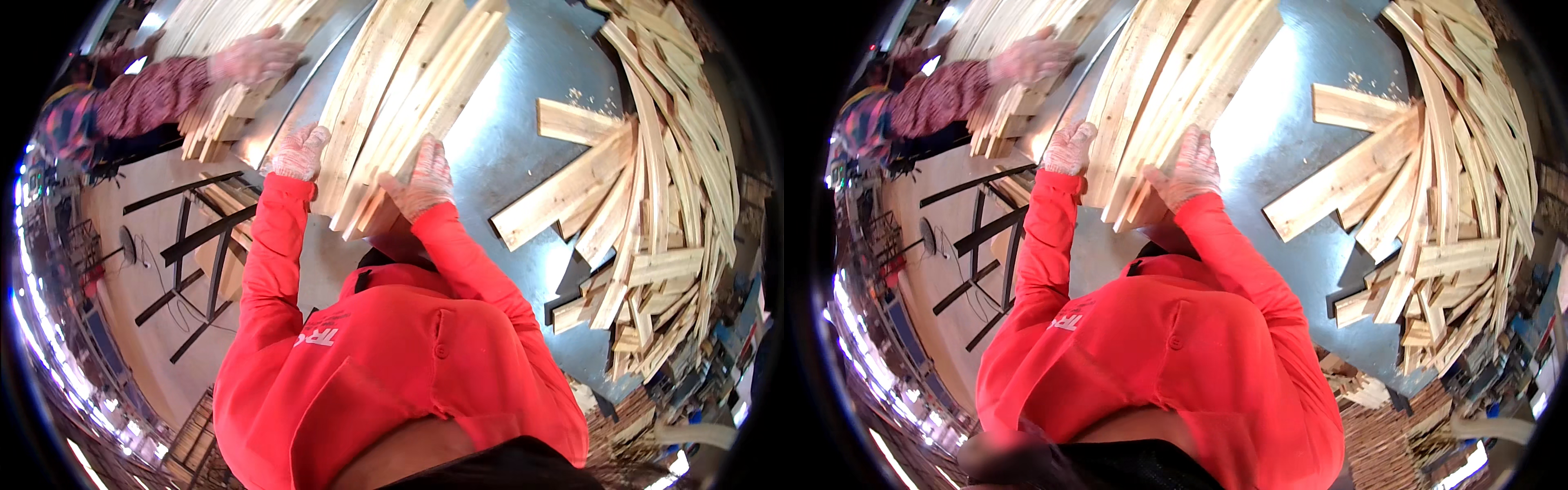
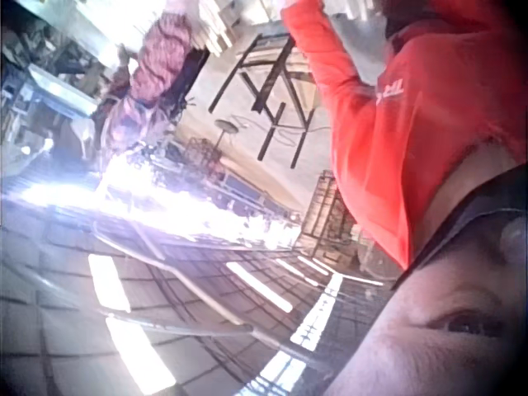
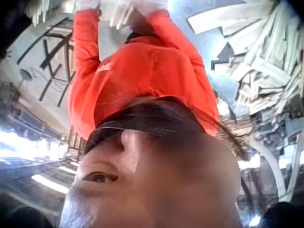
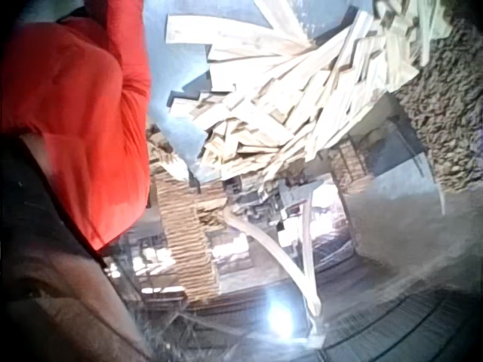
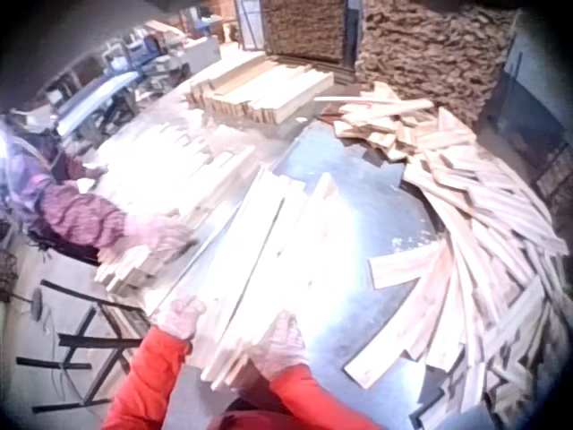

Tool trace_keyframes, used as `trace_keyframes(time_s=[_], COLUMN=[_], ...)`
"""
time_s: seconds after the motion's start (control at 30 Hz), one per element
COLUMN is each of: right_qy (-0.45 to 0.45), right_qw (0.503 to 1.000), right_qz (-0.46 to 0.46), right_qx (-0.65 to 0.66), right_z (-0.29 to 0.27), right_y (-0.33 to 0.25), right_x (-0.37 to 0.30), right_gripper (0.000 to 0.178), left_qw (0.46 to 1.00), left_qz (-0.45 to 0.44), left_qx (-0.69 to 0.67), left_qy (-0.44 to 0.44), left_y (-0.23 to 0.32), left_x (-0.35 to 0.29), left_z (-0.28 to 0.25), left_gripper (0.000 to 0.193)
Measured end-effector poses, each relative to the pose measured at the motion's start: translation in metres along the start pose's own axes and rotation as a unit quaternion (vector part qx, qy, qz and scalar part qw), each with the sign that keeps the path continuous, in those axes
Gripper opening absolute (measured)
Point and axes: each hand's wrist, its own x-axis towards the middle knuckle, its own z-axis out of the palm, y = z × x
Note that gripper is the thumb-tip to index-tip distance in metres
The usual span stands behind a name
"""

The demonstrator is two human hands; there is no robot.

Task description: The person sorts wooden planks on a metal table in a workshop. They pick up planks from a disorganized pile, inspect them, and stack them neatly on the left side of the table. The process involves repetitive picking, inspecting, and stacking of the wood pieces.

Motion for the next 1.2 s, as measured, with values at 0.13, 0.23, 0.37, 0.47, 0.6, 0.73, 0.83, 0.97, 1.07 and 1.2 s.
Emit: trace_keyframes(time_s=[0.13,0.23,0.37,0.47,0.6,0.73,0.83,0.97,1.07,1.2], right_qy=[-0.005,-0.145,-0.037,0.017,0.186,0.206,0.124,-0.114,0.137,-0.038], right_qw=[0.987,0.761,0.798,0.876,0.896,0.901,0.984,0.967,0.986,0.95], right_qz=[-0.088,-0.023,-0.029,-0.028,-0.093,0.039,0.104,0.101,-0.068,0.013], right_qx=[0.131,0.632,0.601,0.481,0.392,0.381,0.073,0.206,0.072,0.311], right_z=[-0.021,-0.017,-0.028,-0.074,-0.144,-0.248,-0.195,-0.048,0.024,0.005], right_y=[-0.006,-0.023,-0.027,-0.009,0.017,0.03,0.074,0.062,0.051,0.027], right_x=[-0.027,-0.043,-0.023,0.009,0.101,0.217,0.211,0.064,0.023,0.04], right_gripper=[0.086,0.066,0.052,0.05,0.049,0.043,0.052,0.08,0.075,0.069], left_qw=[0.997,0.992,0.968,0.979,0.955,0.911,0.919,0.929,0.974,0.943], left_qz=[0.01,0.042,0.133,0.198,0.041,0.004,0.004,-0.003,-0.046,0.066], left_qx=[-0.074,-0.119,-0.195,0.004,0.268,0.404,0.387,0.36,0.18,0.302], left_qy=[0.018,0.018,-0.081,0.046,0.124,0.085,0.076,0.084,-0.134,-0.123], left_y=[0.031,0.065,0.076,0.075,0.039,0.023,0.022,0.033,0.032,0.087], left_x=[-0.014,-0.016,0.0,0.017,0.028,0.021,0.013,0.004,0.023,-0.028], left_z=[-0.014,0.02,0.065,0.06,0.027,0.045,0.057,0.065,0.039,0.077], left_gripper=[0.046,0.044,0.047,0.053,0.073,0.079,0.08,0.083,0.084,0.111])
